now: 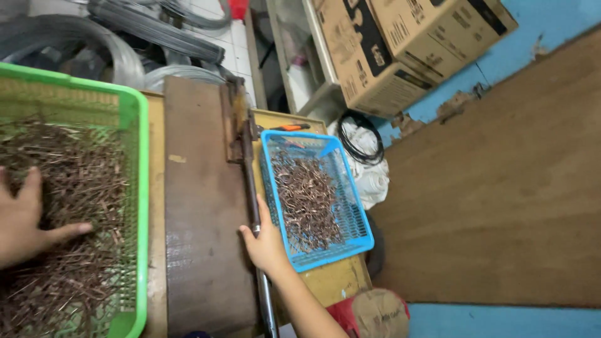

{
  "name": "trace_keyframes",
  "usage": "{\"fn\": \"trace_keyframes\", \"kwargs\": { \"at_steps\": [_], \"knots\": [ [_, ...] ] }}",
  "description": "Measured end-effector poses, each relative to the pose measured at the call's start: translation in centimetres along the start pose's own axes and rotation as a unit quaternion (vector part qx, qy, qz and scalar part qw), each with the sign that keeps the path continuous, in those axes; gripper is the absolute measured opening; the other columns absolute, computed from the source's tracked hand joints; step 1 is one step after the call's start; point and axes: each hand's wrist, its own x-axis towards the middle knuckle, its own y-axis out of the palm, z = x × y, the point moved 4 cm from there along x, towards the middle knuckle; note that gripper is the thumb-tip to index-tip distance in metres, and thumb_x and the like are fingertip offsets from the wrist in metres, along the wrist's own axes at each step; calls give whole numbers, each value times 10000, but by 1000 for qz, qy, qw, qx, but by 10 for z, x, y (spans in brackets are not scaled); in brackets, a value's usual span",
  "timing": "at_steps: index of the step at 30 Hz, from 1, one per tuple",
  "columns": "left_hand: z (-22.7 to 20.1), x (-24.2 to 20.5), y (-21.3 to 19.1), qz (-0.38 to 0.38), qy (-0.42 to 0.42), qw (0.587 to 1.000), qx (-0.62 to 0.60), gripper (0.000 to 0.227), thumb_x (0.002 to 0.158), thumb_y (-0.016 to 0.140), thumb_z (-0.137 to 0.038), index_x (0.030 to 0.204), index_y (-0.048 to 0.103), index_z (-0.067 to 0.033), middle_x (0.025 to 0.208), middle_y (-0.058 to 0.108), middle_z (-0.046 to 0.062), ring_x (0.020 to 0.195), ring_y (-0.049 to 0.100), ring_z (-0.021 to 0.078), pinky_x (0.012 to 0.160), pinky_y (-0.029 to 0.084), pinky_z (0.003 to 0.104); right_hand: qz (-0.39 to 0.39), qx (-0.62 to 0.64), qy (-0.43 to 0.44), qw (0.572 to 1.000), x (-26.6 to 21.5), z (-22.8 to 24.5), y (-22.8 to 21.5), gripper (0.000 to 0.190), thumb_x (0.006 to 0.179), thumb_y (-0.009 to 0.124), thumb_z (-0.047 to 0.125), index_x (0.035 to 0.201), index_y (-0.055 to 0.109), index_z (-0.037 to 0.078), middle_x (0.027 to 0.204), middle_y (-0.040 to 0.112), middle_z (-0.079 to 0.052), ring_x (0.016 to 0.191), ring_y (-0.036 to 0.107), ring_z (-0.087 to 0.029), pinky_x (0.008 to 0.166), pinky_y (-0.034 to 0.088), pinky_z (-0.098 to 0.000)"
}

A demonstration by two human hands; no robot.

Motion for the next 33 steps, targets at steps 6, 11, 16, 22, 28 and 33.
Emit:
{"fn": "trace_keyframes", "kwargs": {
  "at_steps": [6,11,16,22,28,33],
  "knots": [
    [-37,-8,-2,342,-145,892,256,1859,452,836,-1235,1681,-308,-438,1853,-321,-5,1693,-130,561,1177,133,834,-5,-22,0,1000,4,-10,2,861,954,686,189,1707,268,220,1586,609,-171,1411,628,-384,1150,459,-373],
    [-64,-15,-25,349,-99,894,262,1607,639,782,-1144,1715,-83,-322,1866,-188,146,1679,-38,562,1185,140,843,0,-37,51,998,7,-8,3,850,956,665,204,1707,281,305,1310,778,-153,873,698,-316,864,543,-353],
    [-86,-28,-44,310,-52,915,252,1124,781,738,-977,1581,370,-278,1688,412,114,1577,417,369,1199,327,771,0,-25,42,999,9,-9,5,835,962,655,186,1702,281,280,1484,711,-144,1255,757,-344,1063,535,-347],
    [-123,-48,-77,327,38,905,268,794,999,642,-720,1577,374,-245,1537,514,57,1482,509,288,1256,305,759,-5,-63,79,995,6,-17,2,840,960,662,238,1706,291,349,1037,805,-144,703,674,-292,768,538,-355],
    [-128,-44,-100,337,42,918,204,671,981,756,-564,1485,484,-214,1476,603,50,1334,680,272,1269,282,751,-4,-76,97,992,8,-10,2,836,968,657,238,1699,284,396,1286,795,-139,1005,790,-351,944,572,-383],
    [-134,-48,-116,342,62,925,155,570,1036,736,-408,1486,498,-150,1205,800,-49,1100,795,152,1315,297,717,-10,-85,97,992,6,-5,1,825,961,652,253,1696,296,377,1269,797,-145,1006,789,-354,954,571,-392]
  ]
}}
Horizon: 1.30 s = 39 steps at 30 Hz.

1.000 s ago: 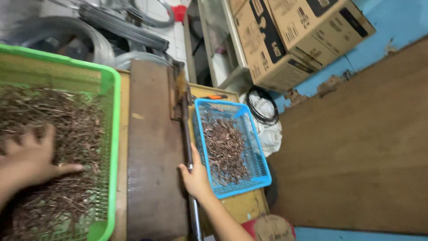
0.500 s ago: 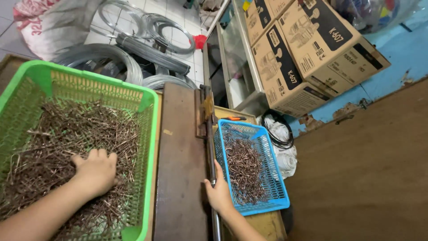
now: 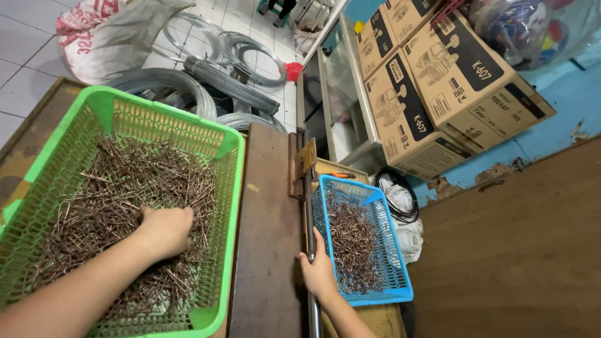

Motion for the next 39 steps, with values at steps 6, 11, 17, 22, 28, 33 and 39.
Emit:
{"fn": "trace_keyframes", "kwargs": {
  "at_steps": [6,11,17,22,28,33,39],
  "knots": [
    [12,-1,-11,-52,20,997,-52,501,980,756,-386,1380,584,-140,1280,761,65,1114,788,255,925,679,426,-7,-11,-12,1000,5,-4,2,832,969,660,249,1700,284,379,1188,812,-191,977,798,-384,935,597,-415],
    [10,-14,-24,-55,36,994,-88,438,1011,564,-250,1442,583,-180,1227,777,39,1024,789,203,799,681,366,-3,-33,-4,999,4,-3,1,825,970,650,264,1701,283,375,1142,802,-214,922,771,-415,886,565,-425],
    [6,-27,-40,-79,18,983,-163,521,1019,480,-277,1526,588,-227,1247,805,31,989,800,177,775,679,370,-8,-23,4,1000,3,-2,-1,815,965,657,259,1692,308,377,1059,813,-171,872,767,-360,858,565,-397],
    [2,-27,-37,-92,7,972,-217,525,1061,451,-228,1580,528,-213,1345,750,68,727,718,75,539,597,223,-3,-22,3,1000,5,-4,0,814,963,653,265,1692,310,381,977,790,-158,794,724,-343,817,549,-396],
    [10,1,-22,-150,42,956,-247,546,1024,480,-196,1561,544,-117,1573,594,130,1394,646,277,1159,577,474,-3,-9,-12,1000,8,-10,2,802,969,665,250,1682,314,359,1307,789,-166,1046,788,-403,963,574,-413],
    [13,0,-20,-134,34,948,-286,557,1048,516,-95,1602,496,-141,1600,524,139,1233,727,250,985,674,380,-11,-14,10,1000,9,-14,2,809,961,657,267,1692,333,384,886,737,-124,713,632,-295,760,500,-358],
    [20,-17,-39,-216,66,873,-432,396,1069,559,-30,1451,636,-96,1429,610,120,783,651,147,740,653,270,-1,15,43,999,-7,12,-5,795,986,659,230,1698,336,378,1081,786,-106,777,670,-259,804,525,-332]
  ]
}}
